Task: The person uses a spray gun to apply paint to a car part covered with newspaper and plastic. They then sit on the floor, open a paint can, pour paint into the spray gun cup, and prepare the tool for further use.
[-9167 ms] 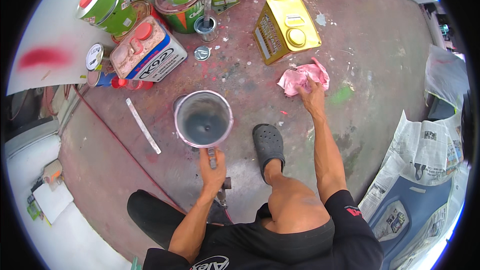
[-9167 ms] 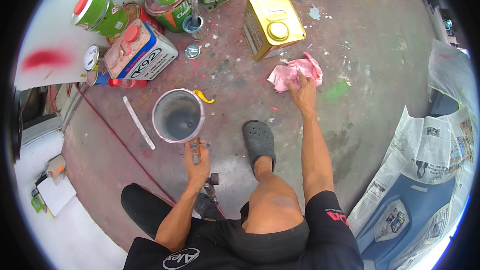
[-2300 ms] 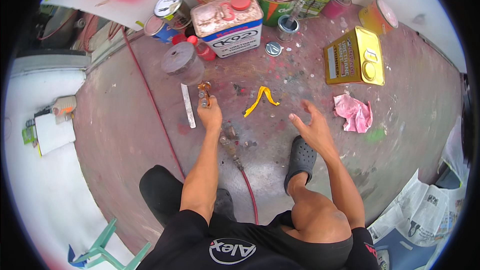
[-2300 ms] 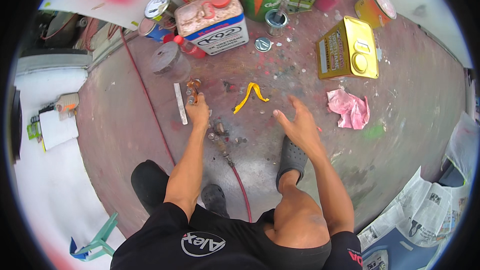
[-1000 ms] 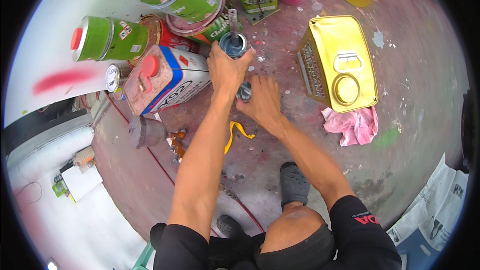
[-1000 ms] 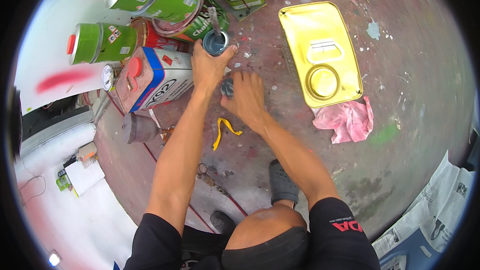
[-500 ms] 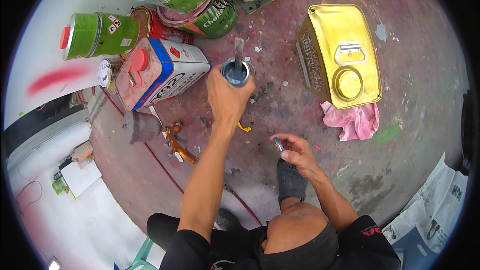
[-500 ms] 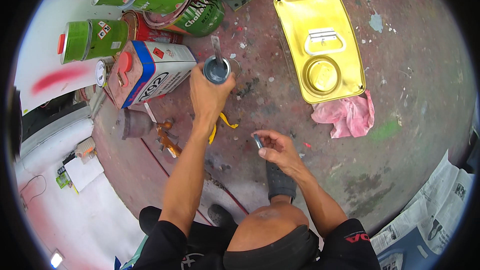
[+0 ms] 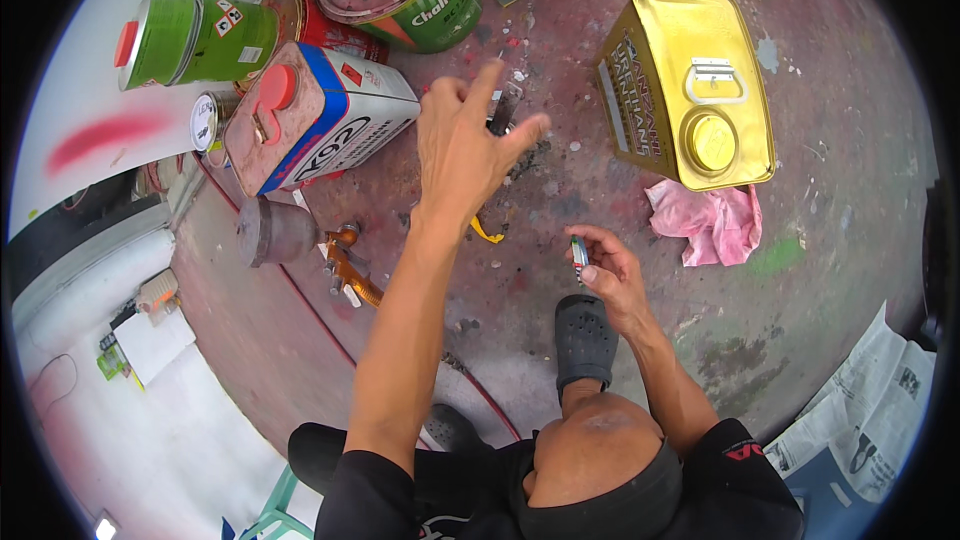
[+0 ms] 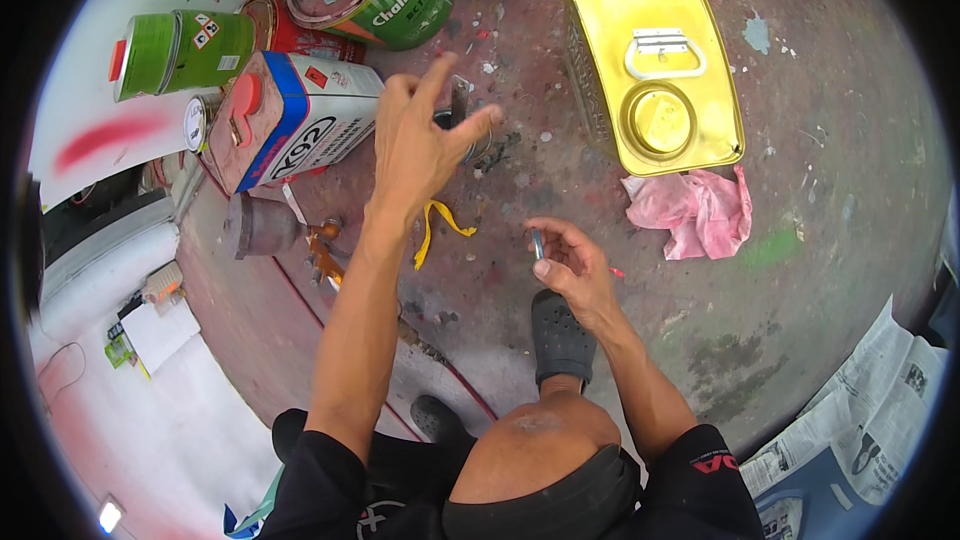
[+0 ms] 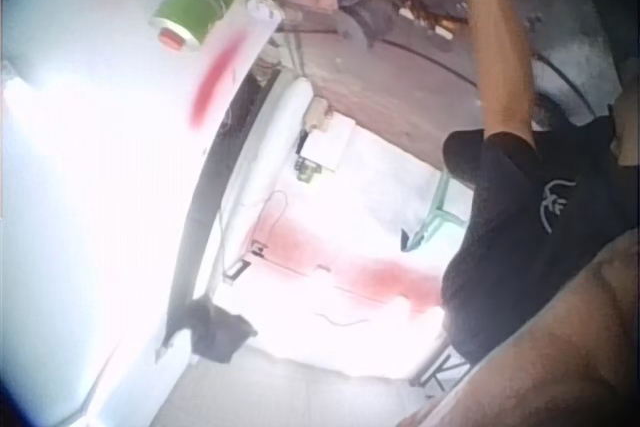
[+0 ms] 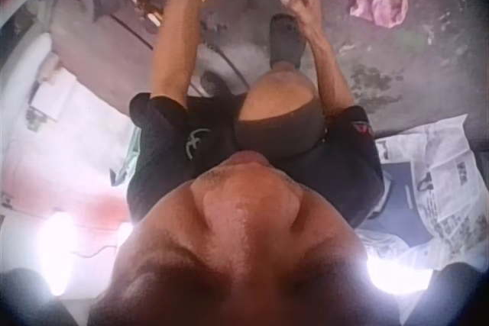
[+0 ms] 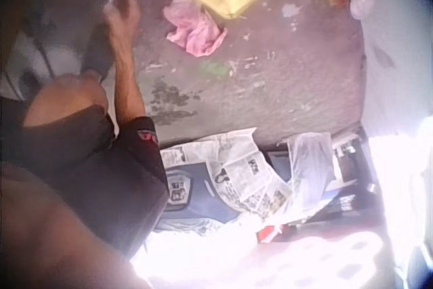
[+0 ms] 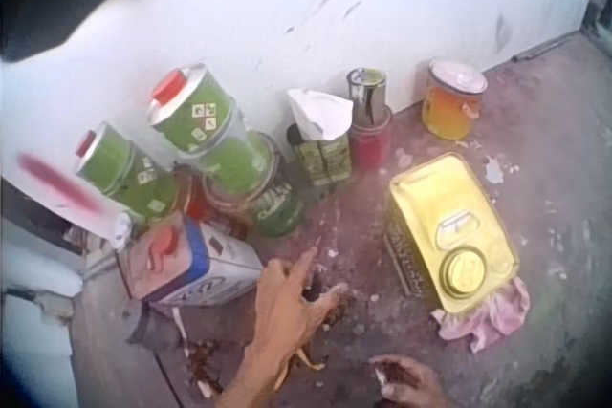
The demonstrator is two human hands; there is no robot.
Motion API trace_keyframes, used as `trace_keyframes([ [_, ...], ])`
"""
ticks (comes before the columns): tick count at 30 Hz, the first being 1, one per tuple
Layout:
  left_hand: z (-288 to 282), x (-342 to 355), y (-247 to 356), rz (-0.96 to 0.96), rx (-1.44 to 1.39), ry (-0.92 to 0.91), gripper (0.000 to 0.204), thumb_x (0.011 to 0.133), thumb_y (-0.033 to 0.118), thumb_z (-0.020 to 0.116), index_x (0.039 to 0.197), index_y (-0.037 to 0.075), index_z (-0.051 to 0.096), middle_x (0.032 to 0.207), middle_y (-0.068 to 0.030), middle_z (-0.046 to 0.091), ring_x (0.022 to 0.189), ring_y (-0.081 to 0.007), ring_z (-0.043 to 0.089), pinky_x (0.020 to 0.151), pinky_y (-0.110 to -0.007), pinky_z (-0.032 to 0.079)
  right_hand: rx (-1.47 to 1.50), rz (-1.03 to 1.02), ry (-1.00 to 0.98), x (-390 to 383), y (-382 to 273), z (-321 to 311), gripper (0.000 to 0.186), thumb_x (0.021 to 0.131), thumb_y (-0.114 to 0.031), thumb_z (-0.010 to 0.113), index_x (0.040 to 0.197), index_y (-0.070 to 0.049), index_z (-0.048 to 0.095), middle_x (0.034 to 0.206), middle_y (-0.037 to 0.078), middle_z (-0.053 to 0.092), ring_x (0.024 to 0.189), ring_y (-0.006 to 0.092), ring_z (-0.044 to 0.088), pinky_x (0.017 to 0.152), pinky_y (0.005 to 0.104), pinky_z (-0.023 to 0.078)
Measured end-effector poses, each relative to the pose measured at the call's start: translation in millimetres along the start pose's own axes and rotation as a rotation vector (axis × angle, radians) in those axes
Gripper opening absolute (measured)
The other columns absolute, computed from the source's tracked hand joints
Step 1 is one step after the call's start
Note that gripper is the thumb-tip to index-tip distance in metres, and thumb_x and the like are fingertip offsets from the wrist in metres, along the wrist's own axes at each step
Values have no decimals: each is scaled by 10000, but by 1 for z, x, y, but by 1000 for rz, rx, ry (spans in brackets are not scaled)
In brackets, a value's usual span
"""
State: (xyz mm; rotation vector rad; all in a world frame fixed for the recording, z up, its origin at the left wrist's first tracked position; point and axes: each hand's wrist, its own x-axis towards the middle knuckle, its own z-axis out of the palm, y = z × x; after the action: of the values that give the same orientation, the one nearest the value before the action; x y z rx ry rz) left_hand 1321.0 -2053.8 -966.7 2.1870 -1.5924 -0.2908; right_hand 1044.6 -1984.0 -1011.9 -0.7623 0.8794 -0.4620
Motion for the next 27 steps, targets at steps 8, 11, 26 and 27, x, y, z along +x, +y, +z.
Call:
trace_keyframes([
  [8,-29,-61,-6,-236,-319,24,251,1070,154,729,1287,42,789,999,-141,800,781,-256,741,757,-380,566,43,-116,13,5,14,2,692,937,-258,857,1534,-39,585,1322,96,710,1152,174,667,1033,358,532],
  [11,-31,-116,-5,-126,-313,157,261,1022,52,749,1281,34,776,1086,-174,801,928,-352,768,835,-422,599,71,-142,70,7,16,6,675,948,-254,851,1526,-37,579,1326,99,711,1151,176,670,1029,362,534],
  [26,-25,-189,1,-253,-155,71,398,1119,20,606,1515,3,639,1090,-179,689,873,-292,686,811,-403,558,-86,-421,314,29,5,12,551,976,-180,889,1417,-39,592,1410,138,705,1249,206,675,1072,386,529],
  [27,-24,-190,0,-247,-141,54,391,1119,19,605,1508,2,641,1093,-180,685,870,-293,681,810,-402,556,-113,-444,315,29,5,13,548,971,-181,892,1410,-40,596,1413,139,703,1249,207,675,1074,387,527],
])
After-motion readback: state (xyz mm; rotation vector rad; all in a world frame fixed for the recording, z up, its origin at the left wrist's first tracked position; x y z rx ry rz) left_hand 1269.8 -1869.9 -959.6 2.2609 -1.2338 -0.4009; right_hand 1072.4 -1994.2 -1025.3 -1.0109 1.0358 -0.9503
